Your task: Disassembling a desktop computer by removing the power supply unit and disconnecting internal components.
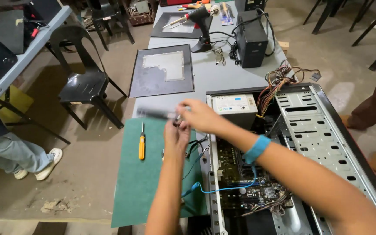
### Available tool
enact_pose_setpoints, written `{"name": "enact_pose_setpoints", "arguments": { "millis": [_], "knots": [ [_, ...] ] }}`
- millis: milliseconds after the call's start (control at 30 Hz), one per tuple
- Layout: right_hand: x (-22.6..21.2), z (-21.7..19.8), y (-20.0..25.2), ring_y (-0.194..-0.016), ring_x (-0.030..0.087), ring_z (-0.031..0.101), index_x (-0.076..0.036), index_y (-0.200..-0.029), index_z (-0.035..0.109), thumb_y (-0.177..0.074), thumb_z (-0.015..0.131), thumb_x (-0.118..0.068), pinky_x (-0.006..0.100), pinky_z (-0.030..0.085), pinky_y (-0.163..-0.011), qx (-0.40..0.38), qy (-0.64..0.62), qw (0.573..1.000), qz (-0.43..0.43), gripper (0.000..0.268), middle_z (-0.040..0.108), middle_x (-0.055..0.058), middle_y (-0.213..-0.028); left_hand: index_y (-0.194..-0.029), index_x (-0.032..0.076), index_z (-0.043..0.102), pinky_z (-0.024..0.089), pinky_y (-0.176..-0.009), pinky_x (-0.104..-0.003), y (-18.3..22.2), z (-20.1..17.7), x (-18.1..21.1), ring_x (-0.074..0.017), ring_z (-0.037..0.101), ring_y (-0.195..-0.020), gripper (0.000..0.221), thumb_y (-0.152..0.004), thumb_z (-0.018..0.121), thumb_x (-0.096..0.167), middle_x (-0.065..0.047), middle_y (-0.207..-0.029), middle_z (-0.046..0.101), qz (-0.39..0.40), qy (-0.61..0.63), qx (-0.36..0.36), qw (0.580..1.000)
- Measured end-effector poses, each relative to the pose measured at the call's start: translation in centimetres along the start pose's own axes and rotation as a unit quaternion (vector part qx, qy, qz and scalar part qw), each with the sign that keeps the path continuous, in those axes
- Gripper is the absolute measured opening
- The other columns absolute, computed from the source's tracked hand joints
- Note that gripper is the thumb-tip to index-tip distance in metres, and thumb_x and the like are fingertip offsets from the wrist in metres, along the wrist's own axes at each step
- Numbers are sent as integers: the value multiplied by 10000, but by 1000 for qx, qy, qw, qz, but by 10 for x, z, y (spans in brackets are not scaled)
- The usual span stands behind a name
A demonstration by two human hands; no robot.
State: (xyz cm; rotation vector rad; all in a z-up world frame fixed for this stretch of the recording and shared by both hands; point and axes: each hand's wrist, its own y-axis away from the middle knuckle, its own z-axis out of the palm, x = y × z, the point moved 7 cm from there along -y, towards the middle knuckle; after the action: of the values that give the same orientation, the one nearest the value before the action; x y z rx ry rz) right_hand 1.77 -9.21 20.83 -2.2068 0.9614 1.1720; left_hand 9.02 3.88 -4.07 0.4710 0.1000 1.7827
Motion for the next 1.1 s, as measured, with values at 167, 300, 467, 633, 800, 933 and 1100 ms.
{"name": "enact_pose_setpoints", "arguments": {
  "millis": [167, 300, 467, 633, 800, 933, 1100],
  "knots": [
    [10, -86, 37, -497, 79, 427, -16, -1056, 723, -1021, 603, -349, 235, 401, -430, 74, -207, 976, 17, 356, 483, 11, -611, -950, 90, 725, 426, -517, -315, -62, -39, 55, -176, 484, -609, 236, -985, 613, 294, -17, -722, 500, 61, -611, 27, 789],
    [30, -131, 108, -318, 83, 305, -64, -1000, 685, -988, 667, -259, 217, 265, -273, 139, -272, 950, 64, 197, 337, 12, -442, -894, 122, 813, 596, -785, -560, -130, -50, 81, -457, 725, -954, 179, -852, 699, 252, -223, -878, 755, 169, -904, -3, 394],
    [77, -127, 165, -416, 108, 265, 51, -1155, 691, -912, 681, -231, 263, 190, -356, 100, -299, 936, 155, 372, 372, 8, -567, -998, 21, 734, 527, -864, -539, -103, -15, 73, -483, 660, -966, 259, -844, 528, -13, -242, -1027, 676, 219, -925, -77, 301],
    [117, -131, 182, -438, 83, 224, -43, -1436, 443, -849, 669, -87, 255, 162, -383, 163, -380, 902, 126, 631, 299, 3, -586, -1031, 84, 735, 523, -770, -543, -73, -4, 65, -454, 632, -932, 338, -844, 476, -26, -174, -1005, 622, 281, -906, -96, 300],
    [85, -141, 178, -420, 88, 352, 10, -1382, 498, -973, 592, -139, 212, 322, -355, 113, -408, 906, -2, 446, 398, -17, -575, -1120, 250, 776, 526, -717, -530, -28, 15, 51, -423, 621, -952, 284, -868, 676, 331, -102, -1234, 681, 418, -877, -126, 204],
    [82, -139, 180, -417, 91, 338, -15, -1366, 492, -1015, 547, -163, 223, 301, -358, 95, -450, 887, -30, 385, 389, -9, -582, -1454, 184, 554, 401, -991, -555, -7, 12, 11, -379, 511, -1250, 620, -1004, 394, 579, -106, -1392, 621, 219, -919, -169, 282],
    [98, -142, 186, -432, 108, 298, -59, -1389, 519, -1027, 516, -177, 235, 257, -368, 116, -433, 894, -20, 381, 330, -1, -570, -1050, 154, 684, 472, -641, -540, -1, 18, 11, -389, 628, -846, 252, -1038, 443, 230, -106, -910, 592, 267, -891, -180, 320]
  ]
}}
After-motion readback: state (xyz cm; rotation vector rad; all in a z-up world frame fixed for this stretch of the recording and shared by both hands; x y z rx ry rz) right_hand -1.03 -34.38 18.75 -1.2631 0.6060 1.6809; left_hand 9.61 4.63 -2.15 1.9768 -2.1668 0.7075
